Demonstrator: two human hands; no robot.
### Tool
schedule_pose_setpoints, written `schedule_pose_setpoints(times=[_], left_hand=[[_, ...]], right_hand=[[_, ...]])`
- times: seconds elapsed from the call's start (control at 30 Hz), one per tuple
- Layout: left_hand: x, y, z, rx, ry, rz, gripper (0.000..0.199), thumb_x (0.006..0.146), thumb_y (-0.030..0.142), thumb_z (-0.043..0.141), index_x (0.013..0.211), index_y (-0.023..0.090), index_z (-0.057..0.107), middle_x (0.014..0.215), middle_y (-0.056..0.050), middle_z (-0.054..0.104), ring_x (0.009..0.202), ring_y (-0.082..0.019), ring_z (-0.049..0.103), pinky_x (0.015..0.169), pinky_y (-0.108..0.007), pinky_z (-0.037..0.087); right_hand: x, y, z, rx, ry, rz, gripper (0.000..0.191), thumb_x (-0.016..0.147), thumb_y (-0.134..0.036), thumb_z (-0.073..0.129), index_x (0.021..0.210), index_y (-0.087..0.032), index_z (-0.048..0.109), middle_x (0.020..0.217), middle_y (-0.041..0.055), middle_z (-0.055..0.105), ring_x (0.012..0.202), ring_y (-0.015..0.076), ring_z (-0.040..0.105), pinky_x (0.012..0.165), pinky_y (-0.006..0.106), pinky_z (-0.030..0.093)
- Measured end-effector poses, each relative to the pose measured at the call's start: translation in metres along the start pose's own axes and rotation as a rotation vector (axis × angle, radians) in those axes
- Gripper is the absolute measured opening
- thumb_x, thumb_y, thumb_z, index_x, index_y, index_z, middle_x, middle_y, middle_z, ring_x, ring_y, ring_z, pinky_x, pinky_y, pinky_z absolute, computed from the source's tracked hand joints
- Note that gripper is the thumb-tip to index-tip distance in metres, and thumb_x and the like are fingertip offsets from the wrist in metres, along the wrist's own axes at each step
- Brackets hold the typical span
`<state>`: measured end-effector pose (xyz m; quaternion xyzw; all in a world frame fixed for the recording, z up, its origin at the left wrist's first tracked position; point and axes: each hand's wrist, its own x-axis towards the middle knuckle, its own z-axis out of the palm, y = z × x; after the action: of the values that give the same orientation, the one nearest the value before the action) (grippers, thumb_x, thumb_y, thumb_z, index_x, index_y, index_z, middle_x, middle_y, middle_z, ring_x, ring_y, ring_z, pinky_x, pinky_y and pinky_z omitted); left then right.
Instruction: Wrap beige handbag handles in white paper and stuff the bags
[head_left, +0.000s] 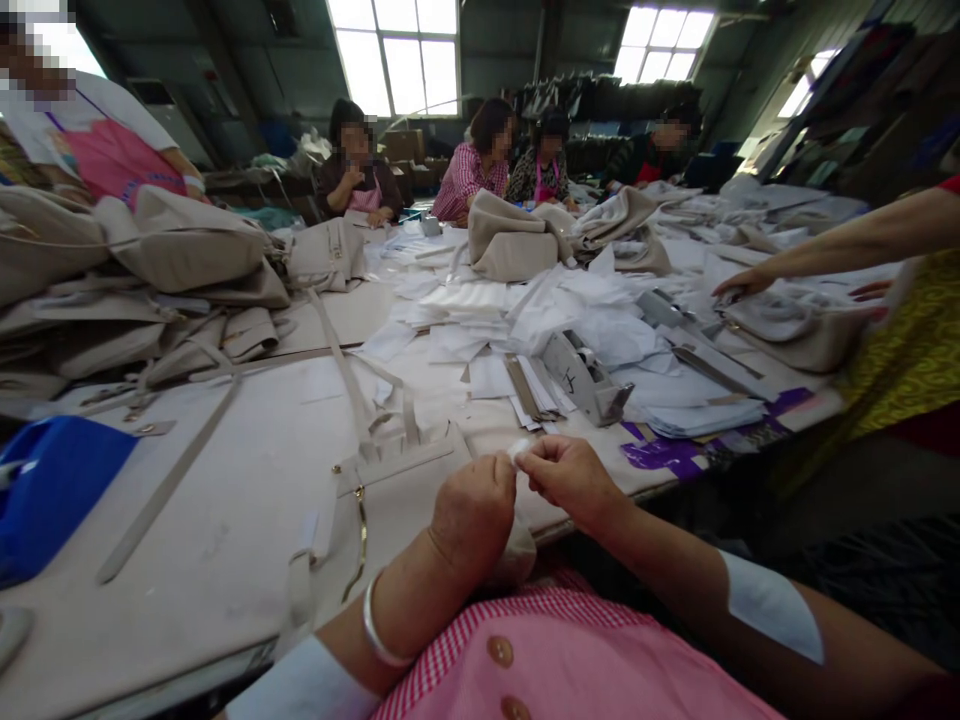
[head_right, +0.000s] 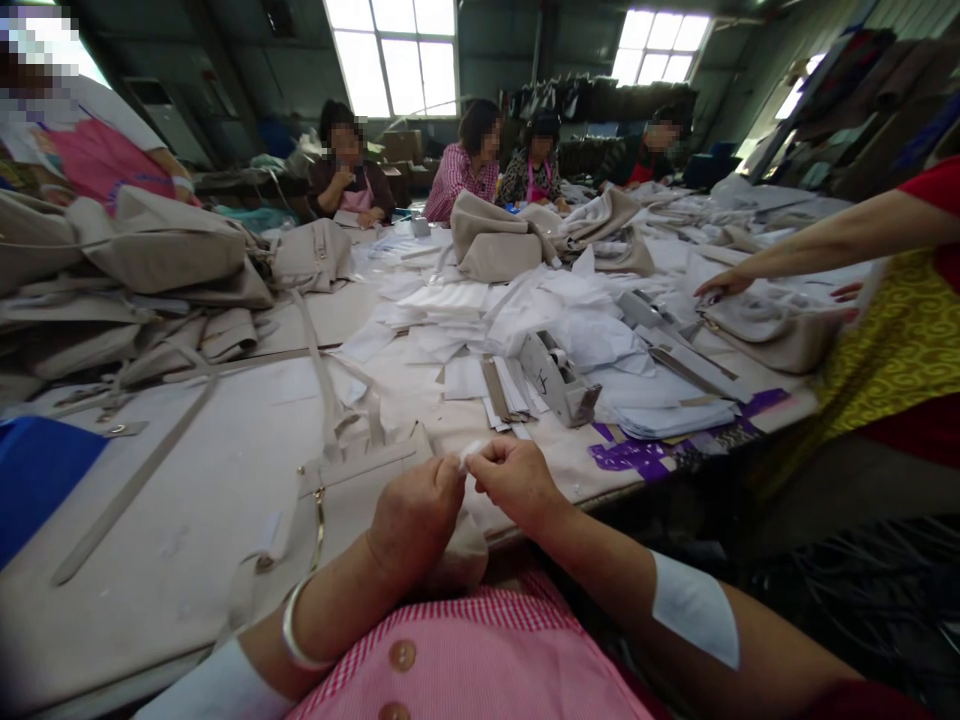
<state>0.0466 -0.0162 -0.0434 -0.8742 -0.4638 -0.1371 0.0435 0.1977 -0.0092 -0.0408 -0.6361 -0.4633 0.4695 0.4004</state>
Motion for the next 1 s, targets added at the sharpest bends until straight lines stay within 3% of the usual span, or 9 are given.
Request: schedule_pose_setpoints(times=[0.13, 0.2, 0.3, 0.43, 0.63, 0.77, 0.83, 0.9, 1.0], left_hand=[[0.0, 0.0, 0.004, 0.009, 0.005, -0.031, 0.027, 0.092, 0.014, 0.045, 0.117, 0.014, 0.057, 0.074, -0.006, 0.064, 0.063, -0.02, 0.061, 0.052, -0.028, 0.036], [0.001, -0.002, 0.005, -0.006, -0.025, -0.042, 0.024, 0.092, 0.013, 0.045, 0.111, 0.015, 0.059, 0.073, -0.006, 0.064, 0.063, -0.02, 0.061, 0.052, -0.028, 0.037], [0.004, -0.007, 0.005, -0.066, -0.032, -0.081, 0.02, 0.093, 0.016, 0.042, 0.089, 0.015, 0.061, 0.073, -0.008, 0.064, 0.065, -0.021, 0.062, 0.055, -0.029, 0.039], [0.009, -0.013, 0.004, -0.235, -0.045, -0.165, 0.023, 0.095, 0.021, 0.041, 0.082, 0.016, 0.06, 0.076, -0.009, 0.066, 0.07, -0.021, 0.062, 0.062, -0.03, 0.041], [0.012, -0.02, -0.002, -0.714, -0.1, -0.367, 0.029, 0.094, 0.032, 0.045, 0.077, 0.015, 0.061, 0.068, -0.005, 0.065, 0.062, -0.016, 0.058, 0.058, -0.026, 0.04], [0.009, -0.028, -0.003, -1.138, -0.198, -0.401, 0.035, 0.094, 0.042, 0.045, 0.092, 0.014, 0.064, 0.073, -0.004, 0.065, 0.056, -0.012, 0.055, 0.052, -0.023, 0.042], [0.007, -0.03, -0.003, -1.28, -0.191, -0.392, 0.035, 0.094, 0.044, 0.046, 0.1, 0.014, 0.063, 0.078, -0.004, 0.065, 0.058, -0.011, 0.055, 0.052, -0.021, 0.043], [0.006, -0.031, -0.002, -1.401, -0.188, -0.395, 0.036, 0.093, 0.045, 0.048, 0.103, 0.014, 0.064, 0.079, -0.003, 0.063, 0.058, -0.01, 0.054, 0.05, -0.02, 0.042], [0.005, -0.03, -0.002, -1.606, -0.212, -0.408, 0.037, 0.093, 0.045, 0.05, 0.104, 0.013, 0.064, 0.079, -0.004, 0.062, 0.055, -0.008, 0.052, 0.049, -0.019, 0.04]], right_hand=[[0.001, -0.002, 0.0, -0.021, 0.009, -0.012, 0.026, 0.071, -0.035, 0.067, 0.056, -0.018, 0.055, 0.046, -0.0016, 0.056, 0.037, 0.0086, 0.042, 0.037, 0.021, 0.031], [0.001, -0.003, 0.0, -0.044, -0.006, -0.05, 0.024, 0.074, -0.035, 0.066, 0.059, -0.018, 0.059, 0.05, -0.0001, 0.059, 0.04, 0.0103, 0.047, 0.039, 0.022, 0.035], [-0.004, -0.002, 0.0, -0.132, -0.011, -0.235, 0.016, 0.079, -0.032, 0.064, 0.072, -0.018, 0.068, 0.066, 0.003, 0.069, 0.057, 0.0152, 0.061, 0.053, 0.025, 0.046], [-0.011, 0.003, 0.003, -0.26, 0.099, -0.416, 0.015, 0.082, -0.028, 0.063, 0.094, -0.019, 0.066, 0.08, 0.0045, 0.071, 0.073, 0.0181, 0.066, 0.067, 0.028, 0.051], [0.001, 0.017, 0.014, -0.184, 0.155, -0.326, 0.019, 0.08, -0.033, 0.066, 0.088, -0.019, 0.056, 0.07, 0.0011, 0.065, 0.062, 0.0156, 0.062, 0.058, 0.026, 0.047], [0.013, 0.021, 0.015, -0.108, 0.123, -0.215, 0.029, 0.076, -0.039, 0.07, 0.088, -0.018, 0.055, 0.059, -0.0035, 0.059, 0.051, 0.0127, 0.053, 0.049, 0.023, 0.039], [0.017, 0.02, 0.015, -0.049, 0.055, -0.152, 0.031, 0.076, -0.044, 0.07, 0.085, -0.018, 0.056, 0.053, -0.0049, 0.054, 0.045, 0.011, 0.046, 0.043, 0.022, 0.034], [0.018, 0.02, 0.015, 0.072, -0.094, -0.124, 0.034, 0.081, -0.05, 0.064, 0.076, -0.017, 0.057, 0.052, -0.0039, 0.052, 0.042, 0.0092, 0.041, 0.041, 0.022, 0.029], [0.021, 0.022, 0.015, 0.281, -0.278, -0.209, 0.039, 0.087, -0.049, 0.058, 0.068, -0.016, 0.058, 0.056, -0.0013, 0.054, 0.045, 0.0081, 0.038, 0.043, 0.023, 0.027]])
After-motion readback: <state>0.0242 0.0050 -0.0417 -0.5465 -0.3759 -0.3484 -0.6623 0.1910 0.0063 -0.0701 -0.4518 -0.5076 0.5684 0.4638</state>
